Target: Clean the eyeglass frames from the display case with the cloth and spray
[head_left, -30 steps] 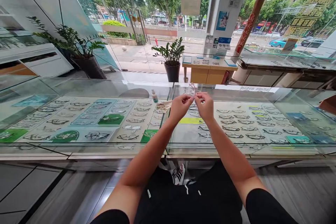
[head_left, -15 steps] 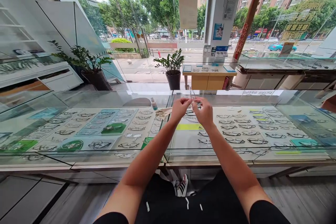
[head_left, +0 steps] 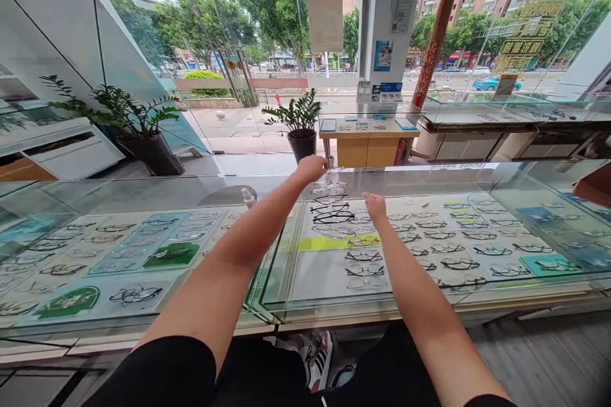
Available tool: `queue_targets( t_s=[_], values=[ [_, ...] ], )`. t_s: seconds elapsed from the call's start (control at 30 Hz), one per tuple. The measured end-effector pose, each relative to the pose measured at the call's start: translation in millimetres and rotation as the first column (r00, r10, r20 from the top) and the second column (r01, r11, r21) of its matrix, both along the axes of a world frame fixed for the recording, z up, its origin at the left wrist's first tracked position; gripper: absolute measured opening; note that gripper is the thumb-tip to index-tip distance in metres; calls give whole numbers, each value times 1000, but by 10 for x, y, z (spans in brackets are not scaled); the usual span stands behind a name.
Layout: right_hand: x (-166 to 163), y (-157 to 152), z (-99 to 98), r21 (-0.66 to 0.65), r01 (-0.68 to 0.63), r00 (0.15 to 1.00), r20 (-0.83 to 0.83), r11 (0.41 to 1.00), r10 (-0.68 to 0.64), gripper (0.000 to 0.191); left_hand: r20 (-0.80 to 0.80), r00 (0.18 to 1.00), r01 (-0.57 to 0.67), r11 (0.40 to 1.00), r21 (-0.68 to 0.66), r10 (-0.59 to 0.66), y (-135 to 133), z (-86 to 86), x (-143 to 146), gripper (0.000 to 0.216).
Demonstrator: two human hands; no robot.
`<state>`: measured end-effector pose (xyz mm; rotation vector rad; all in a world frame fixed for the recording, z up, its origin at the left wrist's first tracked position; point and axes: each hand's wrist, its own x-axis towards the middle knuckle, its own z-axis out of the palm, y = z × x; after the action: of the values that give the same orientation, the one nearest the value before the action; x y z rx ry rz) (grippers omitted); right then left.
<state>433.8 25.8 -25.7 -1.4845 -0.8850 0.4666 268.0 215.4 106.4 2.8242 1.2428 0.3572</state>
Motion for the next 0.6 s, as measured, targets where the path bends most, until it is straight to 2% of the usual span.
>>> queue_targets(
  t_s=[0.13, 0.3, 0.43, 0.6],
  values=[
    [36, 135, -137, -60, 46, 997, -66, 997, -50, 49, -79, 997, 0, 999, 35, 3, 320, -156, 227, 26],
    [32, 158, -155, -77, 29, 993, -114, 997, -38, 48, -138, 990, -8, 999, 53, 15, 606, -331, 442, 33],
    [24, 132, -144, -100, 2, 987, -159, 995, -18, 49, -209, 978, 0, 1000, -1, -1, 688, -483, 575, 31],
    [26, 114, -134, -112, -3, 983, -182, 994, -18, 50, -229, 973, -4, 999, -52, -8, 657, -611, 647, 30]
  ],
)
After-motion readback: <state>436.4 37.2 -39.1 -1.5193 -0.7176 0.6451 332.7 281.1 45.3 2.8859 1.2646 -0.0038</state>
